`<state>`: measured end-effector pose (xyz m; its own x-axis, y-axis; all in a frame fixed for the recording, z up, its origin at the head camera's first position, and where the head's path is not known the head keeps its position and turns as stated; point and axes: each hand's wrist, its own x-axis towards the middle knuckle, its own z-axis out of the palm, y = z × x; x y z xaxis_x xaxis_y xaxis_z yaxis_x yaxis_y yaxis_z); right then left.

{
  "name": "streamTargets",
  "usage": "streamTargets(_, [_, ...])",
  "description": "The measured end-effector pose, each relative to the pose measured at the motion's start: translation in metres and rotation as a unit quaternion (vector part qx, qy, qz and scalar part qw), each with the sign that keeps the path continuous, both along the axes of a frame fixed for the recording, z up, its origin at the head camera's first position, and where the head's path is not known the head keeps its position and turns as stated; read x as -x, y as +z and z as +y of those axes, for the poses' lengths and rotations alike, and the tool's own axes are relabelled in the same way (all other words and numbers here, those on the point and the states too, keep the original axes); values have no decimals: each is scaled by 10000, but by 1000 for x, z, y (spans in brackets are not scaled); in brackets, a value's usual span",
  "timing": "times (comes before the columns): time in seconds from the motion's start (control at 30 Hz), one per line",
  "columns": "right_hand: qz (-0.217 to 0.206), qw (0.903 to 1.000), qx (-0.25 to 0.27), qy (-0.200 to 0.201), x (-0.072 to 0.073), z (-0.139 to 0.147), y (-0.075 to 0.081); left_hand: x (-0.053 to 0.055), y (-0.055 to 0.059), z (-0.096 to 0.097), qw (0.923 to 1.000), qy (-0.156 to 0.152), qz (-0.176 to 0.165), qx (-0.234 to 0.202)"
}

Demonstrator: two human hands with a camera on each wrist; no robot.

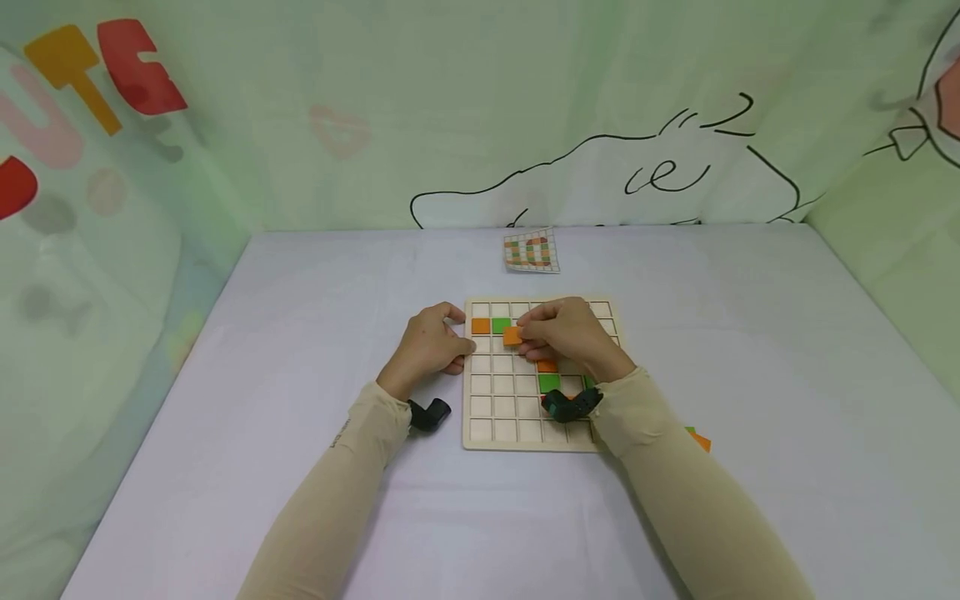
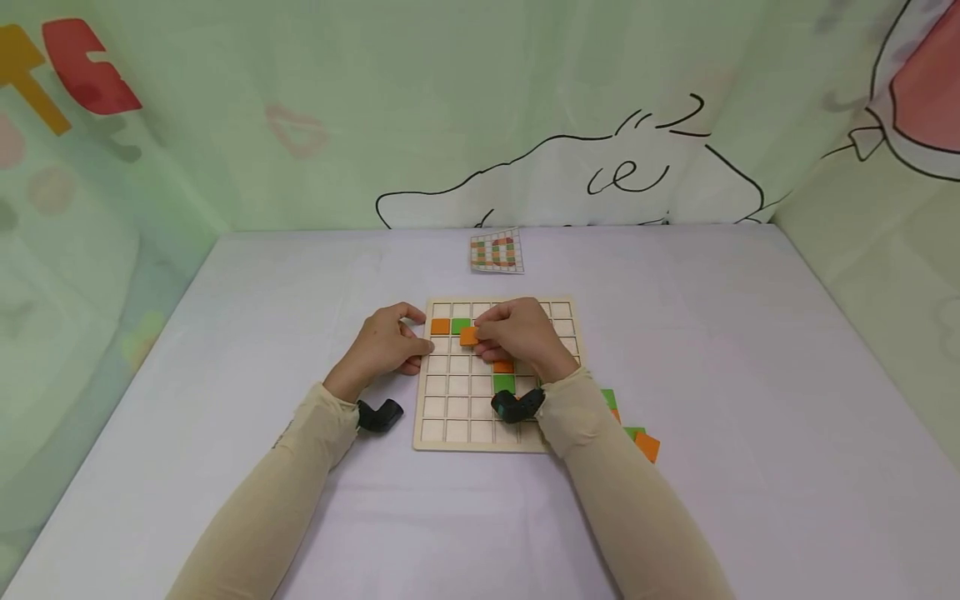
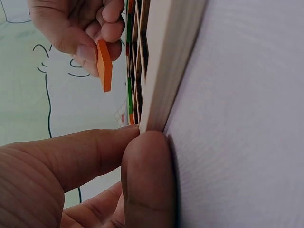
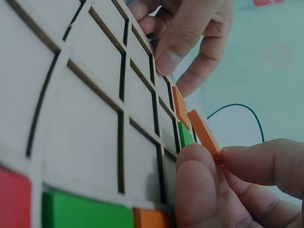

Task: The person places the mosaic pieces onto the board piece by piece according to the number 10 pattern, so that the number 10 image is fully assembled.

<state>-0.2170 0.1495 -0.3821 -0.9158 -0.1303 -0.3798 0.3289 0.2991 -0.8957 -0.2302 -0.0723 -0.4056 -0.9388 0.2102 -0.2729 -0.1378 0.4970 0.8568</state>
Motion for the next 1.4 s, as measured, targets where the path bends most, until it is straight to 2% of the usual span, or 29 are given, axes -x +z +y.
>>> streamTargets(1.07, [64, 9997, -199, 84, 1, -12, -4, 1, 0, 2, 9999, -42, 75, 102])
streamTargets(1.27, [89, 9999, -98, 75, 1, -10, -6, 0, 2, 2, 9999, -10, 13, 122])
streamTargets(1.4, [210, 9996, 172, 49, -2, -6, -6, 0, 2, 2, 9999, 3, -22, 157])
